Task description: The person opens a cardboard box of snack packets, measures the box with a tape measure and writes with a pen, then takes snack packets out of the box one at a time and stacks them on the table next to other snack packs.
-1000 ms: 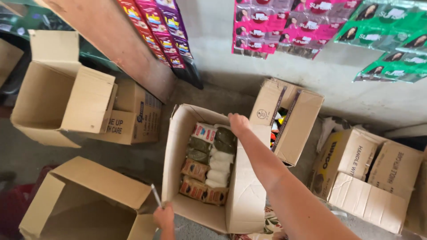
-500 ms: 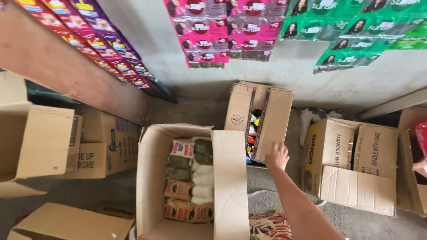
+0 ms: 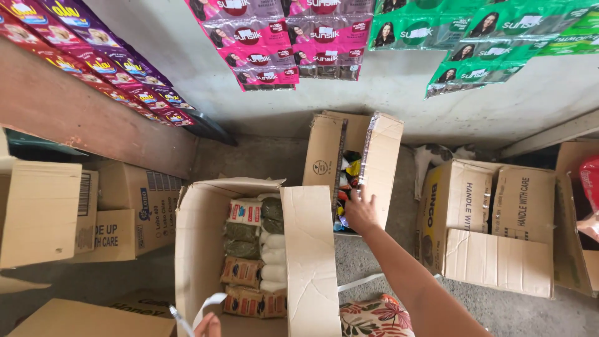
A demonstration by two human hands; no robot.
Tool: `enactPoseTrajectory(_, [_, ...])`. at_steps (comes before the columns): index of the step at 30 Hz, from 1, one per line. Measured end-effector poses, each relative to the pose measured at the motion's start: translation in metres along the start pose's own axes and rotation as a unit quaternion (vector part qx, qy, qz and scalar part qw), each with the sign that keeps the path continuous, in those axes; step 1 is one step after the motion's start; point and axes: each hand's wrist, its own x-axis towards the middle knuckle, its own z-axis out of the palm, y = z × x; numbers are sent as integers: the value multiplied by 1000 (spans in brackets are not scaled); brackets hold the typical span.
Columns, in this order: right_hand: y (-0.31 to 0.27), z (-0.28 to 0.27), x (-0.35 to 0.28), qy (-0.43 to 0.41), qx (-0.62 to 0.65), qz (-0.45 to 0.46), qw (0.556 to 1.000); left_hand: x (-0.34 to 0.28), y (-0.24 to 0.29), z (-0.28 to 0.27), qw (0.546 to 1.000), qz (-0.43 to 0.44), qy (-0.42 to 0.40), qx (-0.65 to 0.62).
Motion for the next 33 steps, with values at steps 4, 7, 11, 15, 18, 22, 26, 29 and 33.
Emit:
enactPoseTrajectory(4, [19, -39, -55, 232, 414, 249, 844, 13, 66, 31, 967, -158, -8, 200])
enactPoseTrajectory(7, [80, 63, -31, 106, 458, 375, 799, 9, 134, 58, 953, -275, -12, 124])
enactPoseTrajectory(11, [126, 80, -43, 20, 452, 372, 810, 9, 220, 107, 988, -145, -39, 46])
enactPoseTrajectory(15, [133, 73, -74, 52, 489, 352, 797, 5, 307, 146, 946, -252, -101, 175])
enactPoseTrajectory(18, [153, 112, -105, 59, 477, 360, 800, -15, 332, 178, 947, -184, -173, 201])
enactPoseTrajectory(22, [190, 184, -153, 8, 376, 402, 835, -35, 395, 245, 923, -94, -332, 172])
enactPoseTrajectory(26, [184, 181, -211, -2, 366, 437, 821, -79, 340, 327, 906, -54, -397, 137])
enactPoseTrajectory(29, [183, 126, -231, -25, 355, 469, 809, -97, 271, 386, 874, -9, -400, 277])
enactPoseTrajectory(33, [168, 34, -245, 266, 240, 326, 875, -97, 184, 425, 877, -43, -354, 321])
